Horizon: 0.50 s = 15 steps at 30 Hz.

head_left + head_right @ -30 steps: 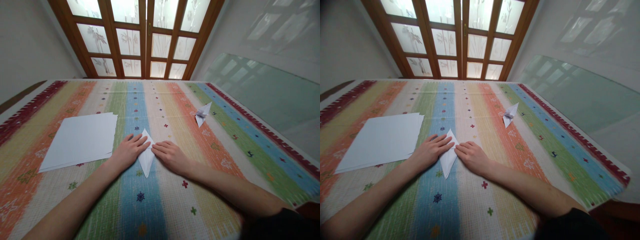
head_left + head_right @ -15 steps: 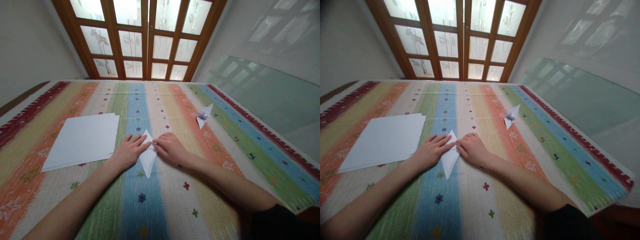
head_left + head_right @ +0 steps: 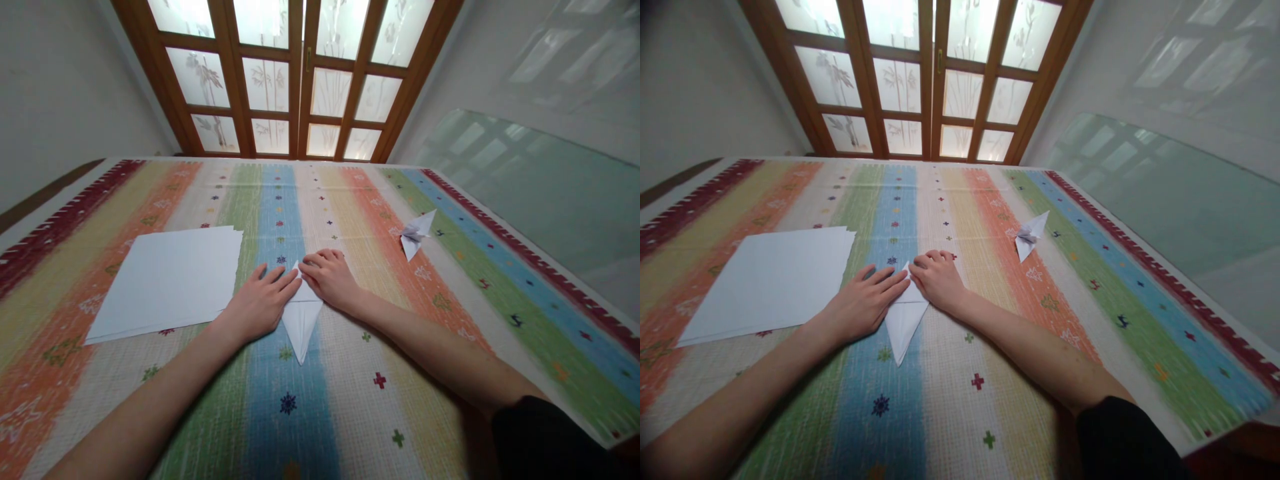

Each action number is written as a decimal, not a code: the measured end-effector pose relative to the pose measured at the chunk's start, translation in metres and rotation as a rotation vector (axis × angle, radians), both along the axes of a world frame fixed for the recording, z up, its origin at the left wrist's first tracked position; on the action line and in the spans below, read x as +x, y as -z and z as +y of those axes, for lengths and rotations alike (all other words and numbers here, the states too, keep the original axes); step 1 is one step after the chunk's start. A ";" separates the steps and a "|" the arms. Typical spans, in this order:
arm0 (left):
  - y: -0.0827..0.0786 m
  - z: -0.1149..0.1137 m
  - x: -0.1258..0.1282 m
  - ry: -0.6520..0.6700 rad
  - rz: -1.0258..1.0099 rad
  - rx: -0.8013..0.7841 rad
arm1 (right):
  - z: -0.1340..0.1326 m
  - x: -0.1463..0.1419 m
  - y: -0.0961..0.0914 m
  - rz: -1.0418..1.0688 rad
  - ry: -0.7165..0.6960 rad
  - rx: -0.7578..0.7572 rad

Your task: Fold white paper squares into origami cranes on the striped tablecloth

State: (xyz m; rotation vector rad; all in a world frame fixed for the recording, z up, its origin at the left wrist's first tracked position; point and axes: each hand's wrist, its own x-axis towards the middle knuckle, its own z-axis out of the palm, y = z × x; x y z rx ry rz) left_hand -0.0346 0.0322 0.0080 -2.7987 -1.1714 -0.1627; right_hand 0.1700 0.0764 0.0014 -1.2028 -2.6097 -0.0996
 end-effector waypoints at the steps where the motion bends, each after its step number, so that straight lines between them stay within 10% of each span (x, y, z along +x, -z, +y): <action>1: 0.000 0.000 0.000 -0.001 0.005 0.006 | 0.000 0.000 0.000 -0.008 -0.007 0.004; 15: -0.003 0.000 0.000 -0.046 -0.028 -0.027 | -0.006 -0.003 0.002 0.074 0.033 0.015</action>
